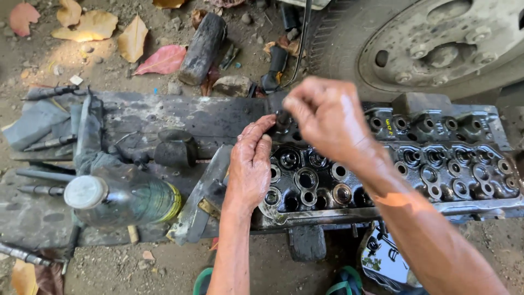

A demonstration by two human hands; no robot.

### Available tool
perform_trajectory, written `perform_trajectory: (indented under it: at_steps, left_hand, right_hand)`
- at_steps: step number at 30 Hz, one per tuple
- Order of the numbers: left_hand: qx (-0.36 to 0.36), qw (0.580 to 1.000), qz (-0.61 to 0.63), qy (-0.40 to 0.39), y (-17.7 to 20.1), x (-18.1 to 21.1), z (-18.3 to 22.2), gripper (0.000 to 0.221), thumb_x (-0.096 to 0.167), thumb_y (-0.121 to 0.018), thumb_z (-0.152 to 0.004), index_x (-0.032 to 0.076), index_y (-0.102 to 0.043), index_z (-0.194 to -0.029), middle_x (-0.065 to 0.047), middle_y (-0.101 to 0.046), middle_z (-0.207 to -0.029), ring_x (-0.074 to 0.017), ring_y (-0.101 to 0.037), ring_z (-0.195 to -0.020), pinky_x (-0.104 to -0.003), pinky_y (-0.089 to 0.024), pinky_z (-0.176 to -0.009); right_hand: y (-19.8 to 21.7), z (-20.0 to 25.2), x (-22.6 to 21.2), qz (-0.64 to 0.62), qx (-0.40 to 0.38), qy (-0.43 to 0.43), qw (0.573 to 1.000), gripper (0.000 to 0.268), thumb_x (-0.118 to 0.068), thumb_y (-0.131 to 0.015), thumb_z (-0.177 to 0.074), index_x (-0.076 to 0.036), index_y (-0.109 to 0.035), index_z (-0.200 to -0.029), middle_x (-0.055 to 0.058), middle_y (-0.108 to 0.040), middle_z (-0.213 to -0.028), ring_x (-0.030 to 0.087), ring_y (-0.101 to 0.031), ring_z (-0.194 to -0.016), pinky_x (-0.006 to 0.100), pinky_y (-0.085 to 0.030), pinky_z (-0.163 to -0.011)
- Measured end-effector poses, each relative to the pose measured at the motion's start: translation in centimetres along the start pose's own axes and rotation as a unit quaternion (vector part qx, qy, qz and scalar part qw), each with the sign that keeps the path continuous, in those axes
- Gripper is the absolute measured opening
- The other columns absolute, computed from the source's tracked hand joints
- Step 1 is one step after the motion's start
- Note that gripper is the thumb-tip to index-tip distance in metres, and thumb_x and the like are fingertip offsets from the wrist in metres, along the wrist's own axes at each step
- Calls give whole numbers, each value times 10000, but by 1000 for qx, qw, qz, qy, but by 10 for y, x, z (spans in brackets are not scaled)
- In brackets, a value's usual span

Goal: The person is cleaning, inspecting, and sanding components of an engine cylinder head.

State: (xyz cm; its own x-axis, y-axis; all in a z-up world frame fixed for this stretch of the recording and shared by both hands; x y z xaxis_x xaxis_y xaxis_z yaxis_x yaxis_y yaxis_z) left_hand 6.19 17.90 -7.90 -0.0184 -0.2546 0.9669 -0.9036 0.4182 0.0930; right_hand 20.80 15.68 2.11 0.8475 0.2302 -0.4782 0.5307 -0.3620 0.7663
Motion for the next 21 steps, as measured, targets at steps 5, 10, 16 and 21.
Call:
perform_trajectory:
  at_steps: [5,10,16,21]
  left_hand:
    - [0,1000,-9,0,1,-3,-2,373,85,-444,-994,32,-676,-1281,-189,-682,-1321,-417,-554,-1329,-543,-325,-1160]
    - [3,1000,-13,-2,1,2,-3,359,74,-465,-986,19,-675,-1272,-196,-681,-1321,-424,-557,-1323,-545,-344,-1150]
    - [4,1000,-5,-5,-1,4,1,349,56,-468,-982,-8,-672,-1258,-226,-680,-1309,-438,-561,-1312,-538,-353,-1145]
    - [-1,1000,2,-12,-1,8,-2,370,56,-438,-989,6,-674,-1270,-204,-686,-1304,-402,-576,-1318,-518,-355,-1153]
  right_hand:
    - [-11,-1,1,-26,-28,8,999,103,-74,-714,-935,-40,-720,-838,173,-690,-690,369,-694,-671,445,-538,-632]
    - [-8,1,7,-16,30,7,999,119,-99,-732,-961,-105,-731,-842,106,-666,-667,292,-680,-659,382,-534,-632]
    - [8,-6,-10,-22,12,9,1000,133,-78,-741,-960,-94,-732,-828,109,-657,-653,273,-657,-625,389,-522,-617]
    - [-33,11,23,-62,-5,1,998,111,-40,-722,-879,-61,-715,-770,134,-677,-629,355,-677,-603,411,-533,-598]
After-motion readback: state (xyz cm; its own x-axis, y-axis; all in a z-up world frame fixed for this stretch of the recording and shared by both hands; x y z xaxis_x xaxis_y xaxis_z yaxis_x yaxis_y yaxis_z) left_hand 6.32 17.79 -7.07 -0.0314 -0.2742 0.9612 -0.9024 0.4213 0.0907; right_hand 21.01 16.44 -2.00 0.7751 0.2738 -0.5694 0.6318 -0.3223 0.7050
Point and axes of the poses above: each hand's wrist, its own z-axis away from the middle knuckle, its own y-axis out of the back of the hand, x = y × z, the point moved 5 cm from there along -z, towards the middle knuckle
